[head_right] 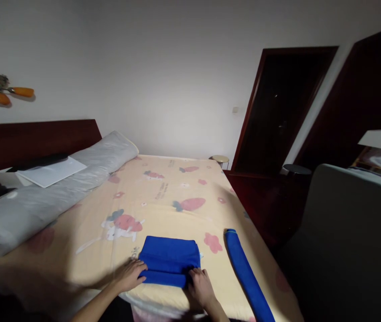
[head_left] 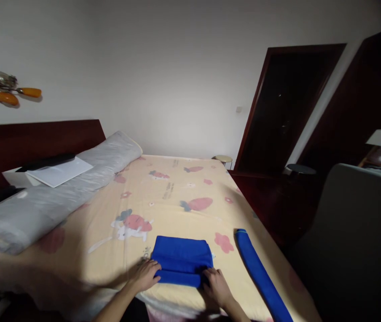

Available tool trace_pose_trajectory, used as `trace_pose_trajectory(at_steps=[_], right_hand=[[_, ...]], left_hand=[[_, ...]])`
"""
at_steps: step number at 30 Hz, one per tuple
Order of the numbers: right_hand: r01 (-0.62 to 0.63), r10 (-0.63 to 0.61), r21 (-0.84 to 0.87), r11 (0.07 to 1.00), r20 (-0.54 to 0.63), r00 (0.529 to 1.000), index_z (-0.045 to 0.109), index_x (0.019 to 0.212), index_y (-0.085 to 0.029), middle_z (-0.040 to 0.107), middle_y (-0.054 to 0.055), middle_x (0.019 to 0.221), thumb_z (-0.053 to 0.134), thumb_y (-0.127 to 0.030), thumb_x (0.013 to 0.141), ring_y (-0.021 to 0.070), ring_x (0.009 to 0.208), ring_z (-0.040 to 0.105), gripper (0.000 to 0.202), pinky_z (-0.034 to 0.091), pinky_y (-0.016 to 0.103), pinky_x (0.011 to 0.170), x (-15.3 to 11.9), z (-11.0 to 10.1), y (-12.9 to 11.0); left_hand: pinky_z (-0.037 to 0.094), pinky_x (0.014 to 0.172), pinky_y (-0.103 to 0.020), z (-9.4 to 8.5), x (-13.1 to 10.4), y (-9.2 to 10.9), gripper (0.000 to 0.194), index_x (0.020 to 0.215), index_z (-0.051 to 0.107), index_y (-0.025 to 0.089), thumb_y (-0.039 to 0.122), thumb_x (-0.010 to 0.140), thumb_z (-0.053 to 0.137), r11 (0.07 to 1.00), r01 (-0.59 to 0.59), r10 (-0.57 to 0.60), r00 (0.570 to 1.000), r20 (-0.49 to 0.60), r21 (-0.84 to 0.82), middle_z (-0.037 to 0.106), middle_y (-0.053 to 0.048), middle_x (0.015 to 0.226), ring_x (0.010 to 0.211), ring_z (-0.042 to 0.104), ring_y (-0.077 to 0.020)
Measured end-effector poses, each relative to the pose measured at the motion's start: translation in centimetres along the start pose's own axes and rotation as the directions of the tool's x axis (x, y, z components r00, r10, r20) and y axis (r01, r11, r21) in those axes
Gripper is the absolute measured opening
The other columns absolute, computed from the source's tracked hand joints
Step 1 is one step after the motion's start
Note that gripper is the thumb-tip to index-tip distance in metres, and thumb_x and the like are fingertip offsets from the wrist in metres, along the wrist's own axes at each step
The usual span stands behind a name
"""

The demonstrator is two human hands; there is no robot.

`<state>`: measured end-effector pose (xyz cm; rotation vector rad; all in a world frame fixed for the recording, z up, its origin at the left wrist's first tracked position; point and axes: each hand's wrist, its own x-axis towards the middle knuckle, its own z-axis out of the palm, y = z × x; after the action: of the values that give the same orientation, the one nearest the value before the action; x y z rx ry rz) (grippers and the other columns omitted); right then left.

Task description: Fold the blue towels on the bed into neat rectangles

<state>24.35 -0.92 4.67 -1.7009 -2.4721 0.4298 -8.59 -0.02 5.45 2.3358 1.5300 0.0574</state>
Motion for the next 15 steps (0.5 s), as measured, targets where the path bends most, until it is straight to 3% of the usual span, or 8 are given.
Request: trace_pose_trajectory(at_steps=[3, 9, 15], right_hand=[[-0.035, 0.034, -0.016, 0.999, -0.003, 0.999, 0.065, 0.107, -0.017, 0.066, 0.011, 0.111, 0.044, -0.023, 0.077, 0.0281, 0.107, 0.057, 0.037, 0.037, 0.04, 0.091, 0.0, 0.4, 0.5], [-0.065, 0.064, -0.04, 0.997, -0.01, 0.998, 0.066, 0.106, -0.018, 0.067, 0.011, 0.11, 0.047, -0.027, 0.078, 0.0275, 0.107, 0.058, 0.035, 0.038, 0.039, 0.092, 0.2, 0.9, 0.9], [-0.12, 0.121, -0.027, 0.992, 0.074, 0.99, 0.065, 0.109, -0.019, 0.07, 0.011, 0.103, 0.05, -0.032, 0.077, 0.0278, 0.098, 0.063, 0.038, 0.042, 0.036, 0.084, 0.1, 1.1, 1.1]], left_hand=[[0.036, 0.099, -0.038, 0.0, -0.2, -0.5, 0.028, 0.106, 0.063, 0.026, 0.037, 0.084, 0.049, 1.0, 0.019, -0.019, 1.0, 0.001, 0.011, 0.064, -0.005, 0.111, 0.11, 0.055, -0.0244], [0.04, 0.094, -0.034, -0.8, -0.5, -0.1, 0.027, 0.101, 0.062, 0.027, 0.027, 0.076, 0.052, 0.999, 0.036, -0.037, 0.999, 0.005, 0.033, 0.066, -0.003, 0.108, 0.105, 0.058, -0.0228], [0.044, 0.085, -0.035, -1.5, -0.8, 0.8, 0.026, 0.099, 0.063, 0.029, 0.031, 0.076, 0.052, 0.992, 0.127, -0.127, 0.987, 0.1, 0.013, 0.069, -0.002, 0.099, 0.098, 0.061, -0.0248]])
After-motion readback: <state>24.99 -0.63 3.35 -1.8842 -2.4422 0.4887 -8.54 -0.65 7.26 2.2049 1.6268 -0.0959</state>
